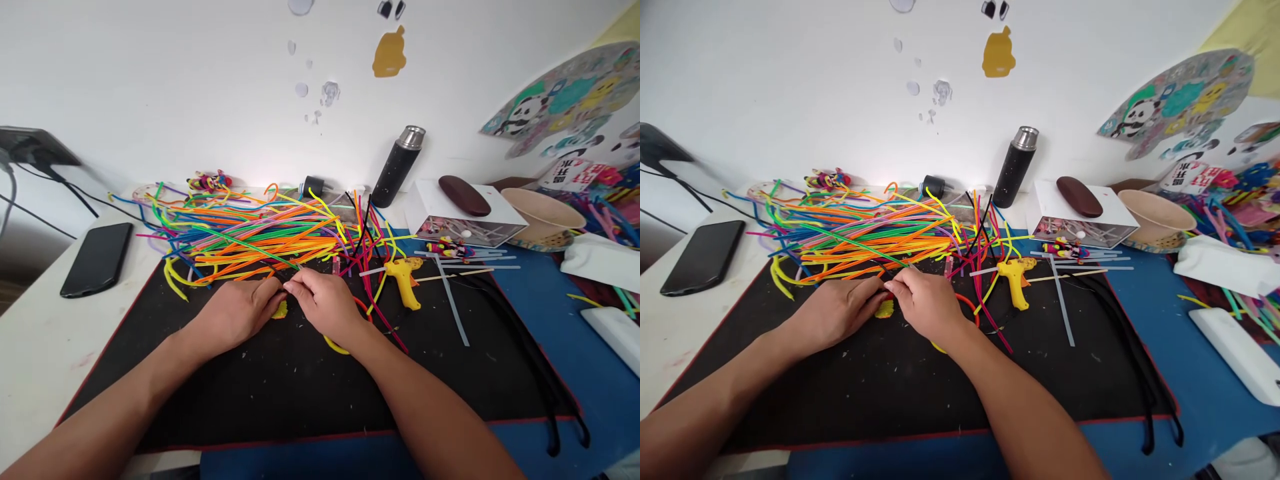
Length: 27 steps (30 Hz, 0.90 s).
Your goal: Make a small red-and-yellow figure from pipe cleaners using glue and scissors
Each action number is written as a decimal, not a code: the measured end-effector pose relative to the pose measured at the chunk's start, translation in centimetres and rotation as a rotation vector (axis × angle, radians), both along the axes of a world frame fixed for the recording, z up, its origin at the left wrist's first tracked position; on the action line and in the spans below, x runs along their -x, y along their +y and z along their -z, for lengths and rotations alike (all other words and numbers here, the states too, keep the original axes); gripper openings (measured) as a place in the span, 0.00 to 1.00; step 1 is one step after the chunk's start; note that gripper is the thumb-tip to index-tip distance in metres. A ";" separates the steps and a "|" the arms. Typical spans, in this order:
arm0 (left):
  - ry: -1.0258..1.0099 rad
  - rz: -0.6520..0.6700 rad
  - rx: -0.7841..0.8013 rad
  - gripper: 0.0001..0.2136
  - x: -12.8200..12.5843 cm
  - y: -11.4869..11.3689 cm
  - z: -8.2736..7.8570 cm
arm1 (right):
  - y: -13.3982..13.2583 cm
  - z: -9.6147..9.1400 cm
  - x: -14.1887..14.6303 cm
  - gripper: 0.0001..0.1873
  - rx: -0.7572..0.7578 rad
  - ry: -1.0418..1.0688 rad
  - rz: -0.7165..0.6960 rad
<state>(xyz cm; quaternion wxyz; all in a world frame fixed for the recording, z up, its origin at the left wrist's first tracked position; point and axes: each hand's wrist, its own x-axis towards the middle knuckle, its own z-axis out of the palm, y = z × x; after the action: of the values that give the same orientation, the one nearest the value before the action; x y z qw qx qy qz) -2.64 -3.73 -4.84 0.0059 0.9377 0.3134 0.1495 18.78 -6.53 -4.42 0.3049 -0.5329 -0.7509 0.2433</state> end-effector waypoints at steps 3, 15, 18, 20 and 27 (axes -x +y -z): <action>0.019 0.000 0.018 0.16 0.2 0.0 -0.1 | 0.0 -0.1 -0.1 0.12 0.003 -0.012 0.008; 0.081 -0.049 0.070 0.21 0.4 -0.6 -1.7 | -0.4 -0.5 0.0 0.12 -0.021 -0.018 -0.002; 0.065 -0.089 0.138 0.19 0.2 -1.0 -1.7 | -0.4 -0.6 -0.1 0.13 -0.030 -0.030 -0.002; 0.020 -0.114 0.244 0.17 -0.3 -1.1 -2.0 | -0.4 -0.6 -0.2 0.13 -0.030 -0.031 0.004; -0.124 -0.134 0.646 0.17 -3.0 -0.6 -4.1 | 0.0 -1.0 -0.9 0.12 -0.064 -0.017 0.049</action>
<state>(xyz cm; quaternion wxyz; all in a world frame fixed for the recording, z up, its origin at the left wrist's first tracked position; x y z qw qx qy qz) 0.38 -4.36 -0.79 0.3120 0.8539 0.4046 0.0994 19.67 -6.53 -3.46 0.3212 -0.5430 -0.7476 0.2074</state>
